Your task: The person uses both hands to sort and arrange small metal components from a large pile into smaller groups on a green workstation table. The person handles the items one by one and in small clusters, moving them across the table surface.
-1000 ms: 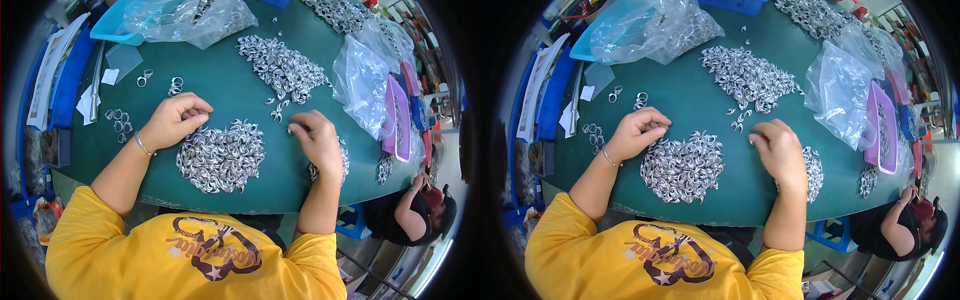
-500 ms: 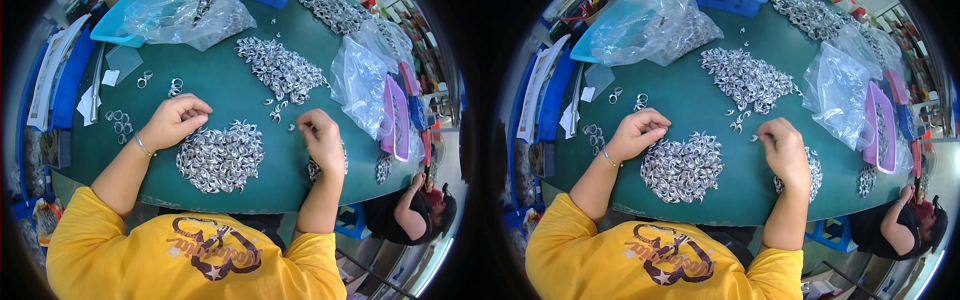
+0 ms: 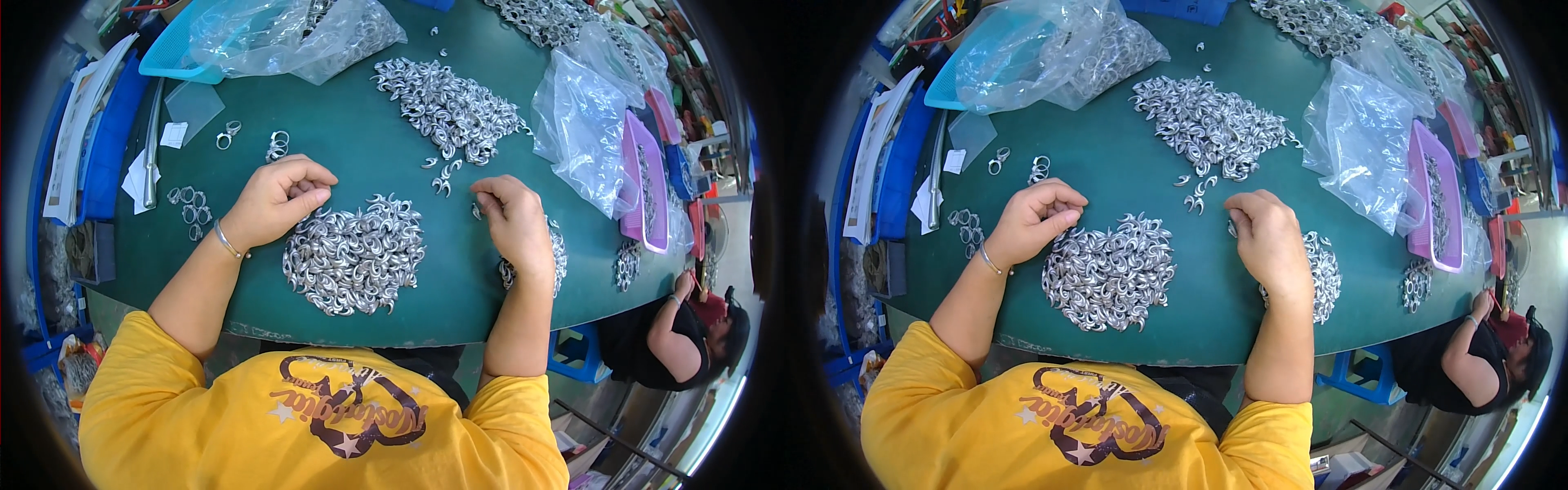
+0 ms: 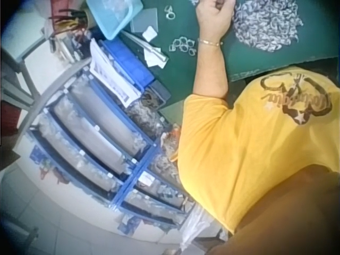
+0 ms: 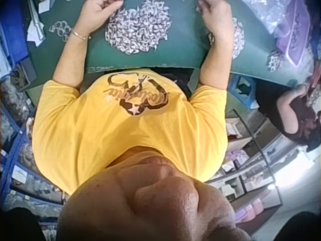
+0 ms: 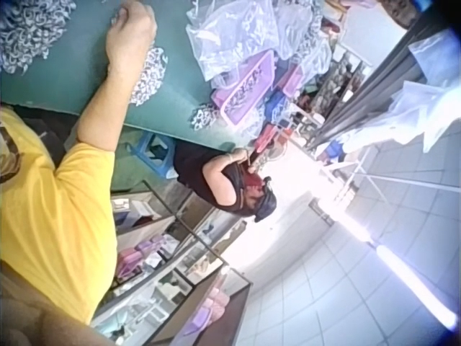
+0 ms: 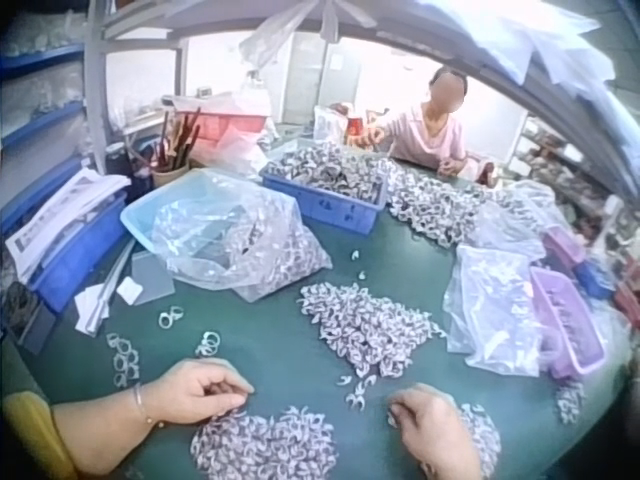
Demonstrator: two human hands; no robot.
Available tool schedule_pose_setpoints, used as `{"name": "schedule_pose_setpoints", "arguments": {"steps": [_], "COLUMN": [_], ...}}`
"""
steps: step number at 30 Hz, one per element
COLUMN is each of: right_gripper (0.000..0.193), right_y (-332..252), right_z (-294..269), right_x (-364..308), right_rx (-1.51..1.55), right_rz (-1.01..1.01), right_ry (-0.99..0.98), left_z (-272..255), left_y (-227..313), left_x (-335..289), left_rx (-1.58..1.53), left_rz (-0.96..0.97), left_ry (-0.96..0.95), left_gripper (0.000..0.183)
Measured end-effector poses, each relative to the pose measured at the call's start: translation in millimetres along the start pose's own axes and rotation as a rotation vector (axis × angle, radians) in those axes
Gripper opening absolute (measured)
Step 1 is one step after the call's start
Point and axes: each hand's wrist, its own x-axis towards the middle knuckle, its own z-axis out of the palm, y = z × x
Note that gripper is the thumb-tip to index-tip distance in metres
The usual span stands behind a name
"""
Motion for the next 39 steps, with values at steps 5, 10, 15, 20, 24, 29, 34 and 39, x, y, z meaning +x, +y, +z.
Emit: {"name": "schedule_pose_setpoints", "arguments": {"steps": [5,10,15,20,24,29,34,39], "right_gripper": [0.012,0.012,0.012,0.012,0.017,0.015,0.011,0.010], "right_y": [-1.8,-4.5,4.7,0.1,-7.9,-7.5,-4.1,5.5], "right_z": [-3.6,-0.2,4.2,0.4,15.4,10.9,3.4,6.3], "right_x": [-3.1,0.2,1.3,2.7,3.7,3.6,5.2,3.7], "right_rx": [-0.025,0.155,-0.038,0.035,0.012,0.173,0.012,0.102], "right_rz": [0.056,0.164,0.027,-0.026,-0.084,0.102,0.096,0.082], "right_ry": [-0.083,-0.097,-0.071,-0.016,-0.053,-0.030,-0.055,0.135], "left_z": [0.6,-0.3,-0.1,1.2,-0.2,0.9,-1.2,0.0], "left_y": [-0.5,-0.3,0.0,0.5,1.0,0.0,0.5,0.3], "left_x": [0.7,0.2,-0.2,1.1,0.8,1.2,-0.3,0.2], "left_rx": [-0.010,0.001,-0.009,-0.023,0.003,-0.012,-0.002,-0.002], "left_rz": [-0.002,0.001,-0.008,-0.007,-0.018,-0.001,0.002,-0.002], "left_ry": [-0.004,-0.004,-0.001,-0.003,-0.006,-0.004,0.003,0.005], "left_gripper": [0.014,0.014,0.014,0.014,0.014,0.014,0.013,0.013]}}
